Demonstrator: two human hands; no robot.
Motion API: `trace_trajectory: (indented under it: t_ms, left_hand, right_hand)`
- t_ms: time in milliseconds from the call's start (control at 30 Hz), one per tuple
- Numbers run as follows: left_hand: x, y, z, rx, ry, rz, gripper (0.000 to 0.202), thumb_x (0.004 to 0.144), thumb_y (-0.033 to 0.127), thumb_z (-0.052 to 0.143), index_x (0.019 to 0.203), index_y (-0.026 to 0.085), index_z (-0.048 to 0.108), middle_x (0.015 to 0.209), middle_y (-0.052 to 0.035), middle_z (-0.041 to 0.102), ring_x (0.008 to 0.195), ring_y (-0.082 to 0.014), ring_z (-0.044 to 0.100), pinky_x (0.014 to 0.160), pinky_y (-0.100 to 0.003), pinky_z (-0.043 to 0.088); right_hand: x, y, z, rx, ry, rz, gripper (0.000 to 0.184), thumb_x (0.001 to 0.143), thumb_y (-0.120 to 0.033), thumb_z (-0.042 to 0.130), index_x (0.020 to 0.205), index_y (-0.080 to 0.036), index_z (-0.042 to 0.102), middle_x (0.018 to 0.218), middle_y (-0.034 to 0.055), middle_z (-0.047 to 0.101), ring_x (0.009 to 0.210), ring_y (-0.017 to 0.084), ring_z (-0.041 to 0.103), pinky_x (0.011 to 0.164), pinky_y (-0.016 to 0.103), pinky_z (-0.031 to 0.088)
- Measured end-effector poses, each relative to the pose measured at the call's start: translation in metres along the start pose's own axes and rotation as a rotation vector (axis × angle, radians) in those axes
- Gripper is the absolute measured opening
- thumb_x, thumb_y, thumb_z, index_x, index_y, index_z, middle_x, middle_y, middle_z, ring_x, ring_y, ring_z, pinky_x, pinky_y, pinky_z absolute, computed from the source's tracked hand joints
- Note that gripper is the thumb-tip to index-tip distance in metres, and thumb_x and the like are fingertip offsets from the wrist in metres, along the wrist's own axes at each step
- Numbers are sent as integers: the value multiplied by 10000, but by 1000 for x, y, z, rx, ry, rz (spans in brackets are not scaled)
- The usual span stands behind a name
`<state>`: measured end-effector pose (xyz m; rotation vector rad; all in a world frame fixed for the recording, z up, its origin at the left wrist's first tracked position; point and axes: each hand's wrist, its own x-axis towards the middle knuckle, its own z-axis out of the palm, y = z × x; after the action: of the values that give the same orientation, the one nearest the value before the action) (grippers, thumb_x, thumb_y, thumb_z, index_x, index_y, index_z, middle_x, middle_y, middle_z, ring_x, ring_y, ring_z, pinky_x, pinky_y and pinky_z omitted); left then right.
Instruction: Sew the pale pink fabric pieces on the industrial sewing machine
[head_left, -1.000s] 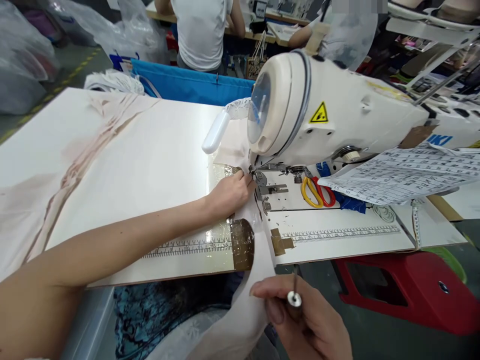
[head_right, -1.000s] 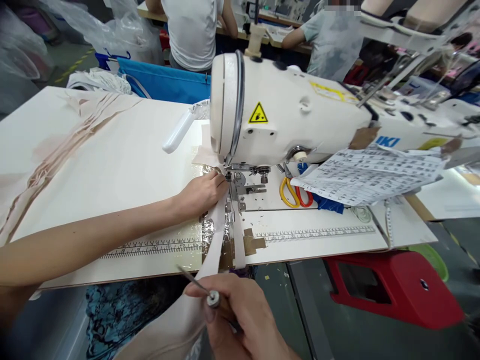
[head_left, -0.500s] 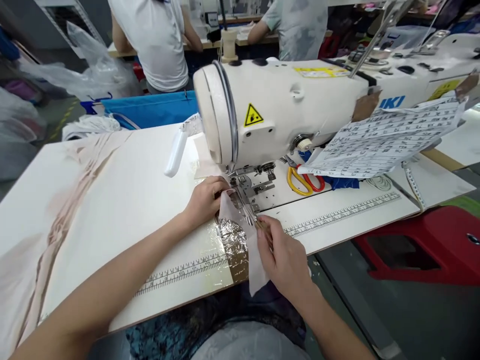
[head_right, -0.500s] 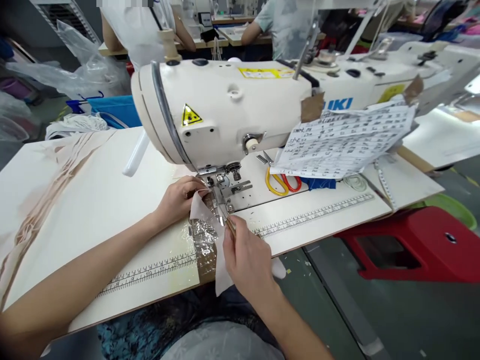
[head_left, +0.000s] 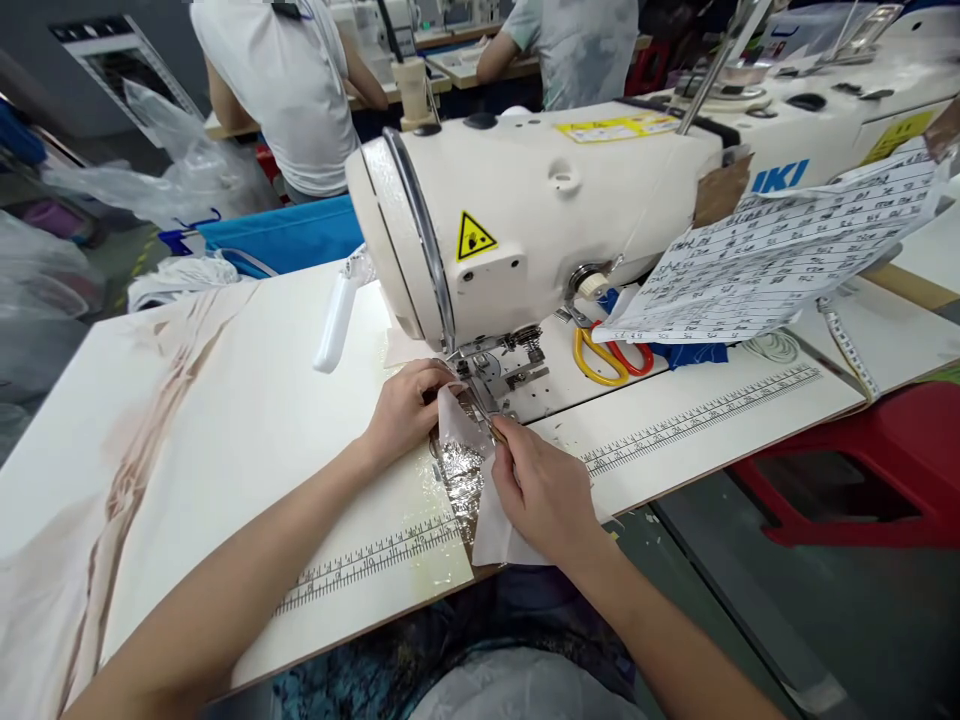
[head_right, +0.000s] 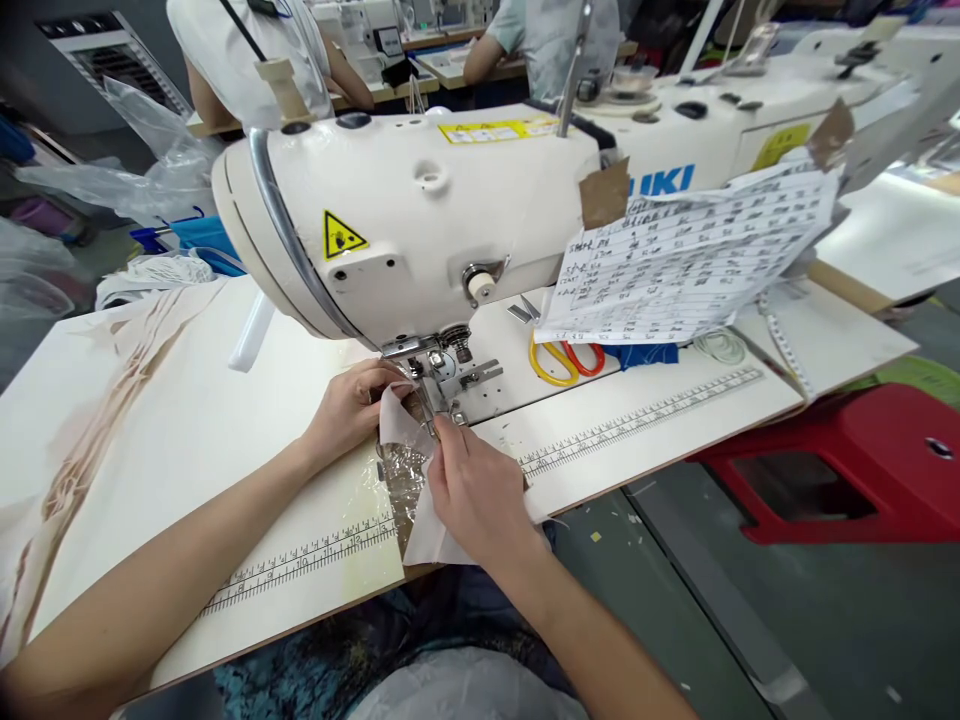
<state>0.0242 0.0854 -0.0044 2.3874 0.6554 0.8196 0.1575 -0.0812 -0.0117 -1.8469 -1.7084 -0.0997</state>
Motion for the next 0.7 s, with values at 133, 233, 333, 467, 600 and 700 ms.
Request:
trace_trajectory:
  t_ms: [133,233,333,467,600,700]
  left_hand:
    - [1,2,-1,-14,-10,-15,199,925,368,625,823,209,686,893,-46,714,835,-191,665,747,-354,555]
    - [2,2,-2,-24,-17,-26,227,937,391,606,831,214,700,890,-46,718,834,-192,667,747,-352,552]
    - [2,2,-2,-15,-21,-29,259,958,392,568,818,214,693,884,-47,717,828,-190,665,747,-348,548]
    - [1,0,-1,29,-27,-13,238,959,370,561,818,207,661,896,-49,710,848,-193,661,756,-347,544]
    - [-1,-2,2,105,-12,40,145,950,302,562,864,197,613,909,-51,682,854,-186,637,742,-330,538]
    - [-2,-3,6,179,-7,90,106,957,275,537,907,200,592,927,-51,659,864,-184,611,752,-327,533]
  right_hand:
    - [0,1,1,-7,-4,5,322,970,-153,410,1216,-123,617,962,106,786,725,214,739,551,285,501]
    - [0,2,0,3,-3,-10,330,976,-158,403,1229,-125,612,993,112,785,748,214,740,581,287,521]
    - [0,3,0,1,7,-26,333,983,-167,397,1234,-125,611,1028,115,785,760,201,740,601,276,530]
    - [1,3,1,-21,19,-27,326,980,-164,403,1209,-111,629,987,107,791,741,195,741,565,268,502]
    - [3,2,2,-39,23,-18,322,989,-171,396,1197,-134,640,962,90,795,727,189,736,542,263,479]
    - [4,2,2,-46,25,-24,325,994,-171,392,1187,-111,646,950,97,793,702,192,732,527,276,474]
